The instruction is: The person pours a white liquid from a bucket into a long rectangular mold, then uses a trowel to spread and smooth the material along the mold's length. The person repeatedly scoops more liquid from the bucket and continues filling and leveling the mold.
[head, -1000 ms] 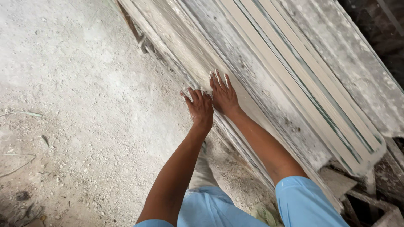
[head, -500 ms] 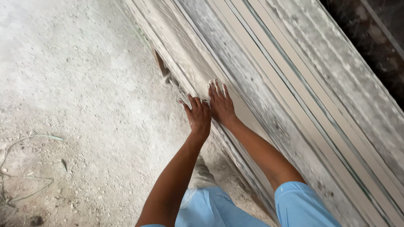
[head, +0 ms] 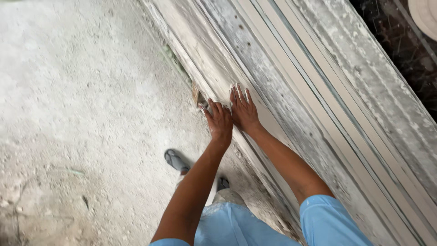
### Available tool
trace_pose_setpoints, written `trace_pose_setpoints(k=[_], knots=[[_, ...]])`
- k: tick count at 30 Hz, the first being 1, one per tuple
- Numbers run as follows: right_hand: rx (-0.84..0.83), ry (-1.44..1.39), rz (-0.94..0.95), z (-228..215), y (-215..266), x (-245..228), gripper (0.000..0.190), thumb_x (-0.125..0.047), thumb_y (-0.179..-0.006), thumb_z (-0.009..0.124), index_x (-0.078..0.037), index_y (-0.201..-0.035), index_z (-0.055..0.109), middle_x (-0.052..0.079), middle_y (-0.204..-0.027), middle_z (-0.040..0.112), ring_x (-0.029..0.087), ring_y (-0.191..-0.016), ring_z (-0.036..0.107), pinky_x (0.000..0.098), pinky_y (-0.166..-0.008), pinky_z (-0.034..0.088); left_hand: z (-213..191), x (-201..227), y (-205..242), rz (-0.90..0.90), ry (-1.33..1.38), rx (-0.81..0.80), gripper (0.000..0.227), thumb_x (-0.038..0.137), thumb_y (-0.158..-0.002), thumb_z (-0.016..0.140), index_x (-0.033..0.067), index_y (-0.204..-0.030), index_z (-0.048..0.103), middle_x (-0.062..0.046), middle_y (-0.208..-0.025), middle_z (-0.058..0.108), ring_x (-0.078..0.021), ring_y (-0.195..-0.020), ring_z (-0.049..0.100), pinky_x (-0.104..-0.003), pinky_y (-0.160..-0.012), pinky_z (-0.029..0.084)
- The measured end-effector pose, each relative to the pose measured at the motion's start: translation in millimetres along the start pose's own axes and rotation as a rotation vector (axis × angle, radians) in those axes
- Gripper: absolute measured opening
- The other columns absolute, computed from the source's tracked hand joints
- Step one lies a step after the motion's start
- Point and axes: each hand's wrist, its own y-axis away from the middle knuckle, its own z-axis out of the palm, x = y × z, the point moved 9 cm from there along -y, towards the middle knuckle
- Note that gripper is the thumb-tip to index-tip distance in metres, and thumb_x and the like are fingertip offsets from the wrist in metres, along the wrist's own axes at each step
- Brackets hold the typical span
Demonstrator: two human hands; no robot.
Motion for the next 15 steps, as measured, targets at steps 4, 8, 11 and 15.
trace_pose_setpoints(k=[4, 8, 11, 15], knots=[[-0.043, 0.093, 0.003, -20.4, -71.2, -15.6, 0.074, -0.034, -0.100, 0.047, 0.006, -0.157, 0.024, 0.019, -0.167, 0.022, 0.030, -0.157, 0.010, 0.0479, -0.126, 0.005, -6.3, -48.7, -59.0, 0.074, -0.042, -0.226, 0.053, 0.021, -0.092, 0.067, 0.0069, -0.141, 0.054, -0.025, -0.157, 0.033, -0.0455, -0.153, 0.013, -0.062, -0.118, 0.019], [0.001, 0.019, 0.009, -28.1, -134.1, -23.4, 0.071, -0.034, -0.102, 0.047, 0.006, -0.157, 0.025, 0.019, -0.168, 0.022, 0.029, -0.158, 0.011, 0.0484, -0.127, 0.005, -26.7, -90.4, -110.8, 0.056, 0.005, -0.148, 0.050, 0.021, -0.094, 0.068, 0.0043, -0.140, 0.056, -0.025, -0.156, 0.035, -0.0460, -0.153, 0.015, -0.063, -0.120, 0.020], [-0.011, 0.040, 0.010, -27.1, -173.6, -28.2, 0.071, -0.034, -0.103, 0.047, 0.006, -0.157, 0.025, 0.019, -0.168, 0.022, 0.029, -0.159, 0.012, 0.0485, -0.128, 0.006, -34.1, -114.4, -136.5, 0.100, -0.031, -0.151, 0.059, 0.024, -0.091, 0.070, 0.0013, -0.143, 0.053, -0.027, -0.154, 0.034, -0.0484, -0.151, 0.015, -0.062, -0.118, 0.020], [0.022, 0.027, 0.004, -31.9, -232.8, -37.6, 0.073, -0.034, -0.101, 0.048, 0.007, -0.157, 0.025, 0.020, -0.168, 0.022, 0.029, -0.158, 0.012, 0.0487, -0.127, 0.006, -46.5, -153.4, -179.2, 0.095, -0.039, -0.174, 0.057, 0.024, -0.093, 0.069, 0.0009, -0.143, 0.054, -0.027, -0.155, 0.035, -0.0481, -0.153, 0.015, -0.065, -0.119, 0.018]])
